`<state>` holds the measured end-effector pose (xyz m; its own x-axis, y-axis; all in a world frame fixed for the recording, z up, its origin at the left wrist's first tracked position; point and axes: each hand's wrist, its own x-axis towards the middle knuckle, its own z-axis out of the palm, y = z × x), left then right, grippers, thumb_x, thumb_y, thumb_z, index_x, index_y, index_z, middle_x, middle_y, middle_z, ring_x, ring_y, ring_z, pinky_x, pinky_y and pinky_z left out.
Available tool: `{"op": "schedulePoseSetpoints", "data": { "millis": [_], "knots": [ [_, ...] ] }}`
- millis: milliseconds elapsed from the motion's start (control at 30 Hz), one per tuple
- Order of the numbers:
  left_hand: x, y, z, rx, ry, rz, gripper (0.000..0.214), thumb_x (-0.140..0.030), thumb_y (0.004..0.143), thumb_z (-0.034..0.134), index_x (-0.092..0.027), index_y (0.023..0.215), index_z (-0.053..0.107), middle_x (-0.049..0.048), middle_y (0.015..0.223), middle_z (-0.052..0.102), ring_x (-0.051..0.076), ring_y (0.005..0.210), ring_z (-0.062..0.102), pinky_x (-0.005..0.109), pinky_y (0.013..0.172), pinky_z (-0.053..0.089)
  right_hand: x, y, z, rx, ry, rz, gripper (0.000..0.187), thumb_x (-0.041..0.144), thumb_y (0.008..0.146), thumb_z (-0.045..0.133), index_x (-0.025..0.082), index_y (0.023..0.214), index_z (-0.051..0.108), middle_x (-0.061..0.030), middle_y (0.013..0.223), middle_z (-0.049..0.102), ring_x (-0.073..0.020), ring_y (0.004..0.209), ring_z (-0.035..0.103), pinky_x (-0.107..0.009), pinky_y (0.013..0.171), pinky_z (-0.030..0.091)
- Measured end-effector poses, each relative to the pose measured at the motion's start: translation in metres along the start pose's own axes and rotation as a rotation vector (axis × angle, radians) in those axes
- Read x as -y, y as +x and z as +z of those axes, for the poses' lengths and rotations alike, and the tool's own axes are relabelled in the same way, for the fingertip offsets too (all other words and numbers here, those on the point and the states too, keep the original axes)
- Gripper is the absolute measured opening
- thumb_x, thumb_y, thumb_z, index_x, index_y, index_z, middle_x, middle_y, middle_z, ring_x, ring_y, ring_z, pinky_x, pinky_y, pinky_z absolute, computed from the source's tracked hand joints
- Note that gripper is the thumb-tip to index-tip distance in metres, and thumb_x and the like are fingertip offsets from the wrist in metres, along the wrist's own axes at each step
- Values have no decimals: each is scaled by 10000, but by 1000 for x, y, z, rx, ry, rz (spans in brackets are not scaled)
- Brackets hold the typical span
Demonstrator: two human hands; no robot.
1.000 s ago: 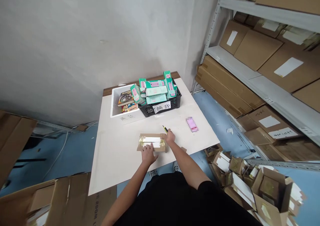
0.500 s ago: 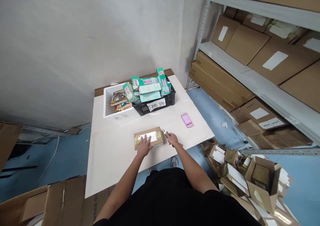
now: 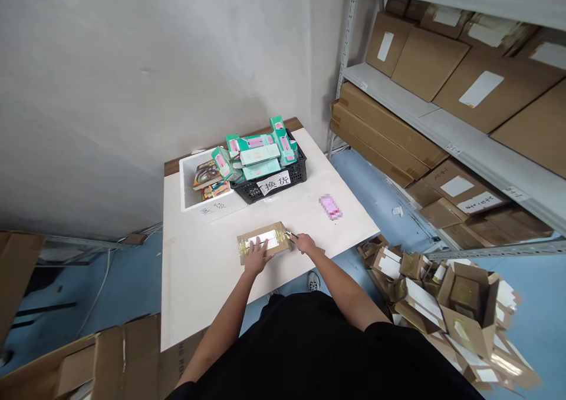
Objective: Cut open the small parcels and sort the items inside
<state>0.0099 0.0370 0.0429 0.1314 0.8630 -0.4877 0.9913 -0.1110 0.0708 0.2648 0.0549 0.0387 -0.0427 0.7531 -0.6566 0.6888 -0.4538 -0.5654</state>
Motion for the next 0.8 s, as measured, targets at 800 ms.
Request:
{"op": "schedulePoseSetpoints", "data": {
  "millis": [800],
  "knots": [
    [51, -1, -37, -80, -89, -199, 612, -460, 1057, 333, -212, 1614, 384, 177, 1627, 469, 400, 1524, 360, 632, 1209, 328, 35, 26, 35, -306, 245, 175, 577, 630, 828, 794, 225, 1188, 595, -124, 1169, 742, -302, 1129, 722, -326, 837, 554]
  ]
}}
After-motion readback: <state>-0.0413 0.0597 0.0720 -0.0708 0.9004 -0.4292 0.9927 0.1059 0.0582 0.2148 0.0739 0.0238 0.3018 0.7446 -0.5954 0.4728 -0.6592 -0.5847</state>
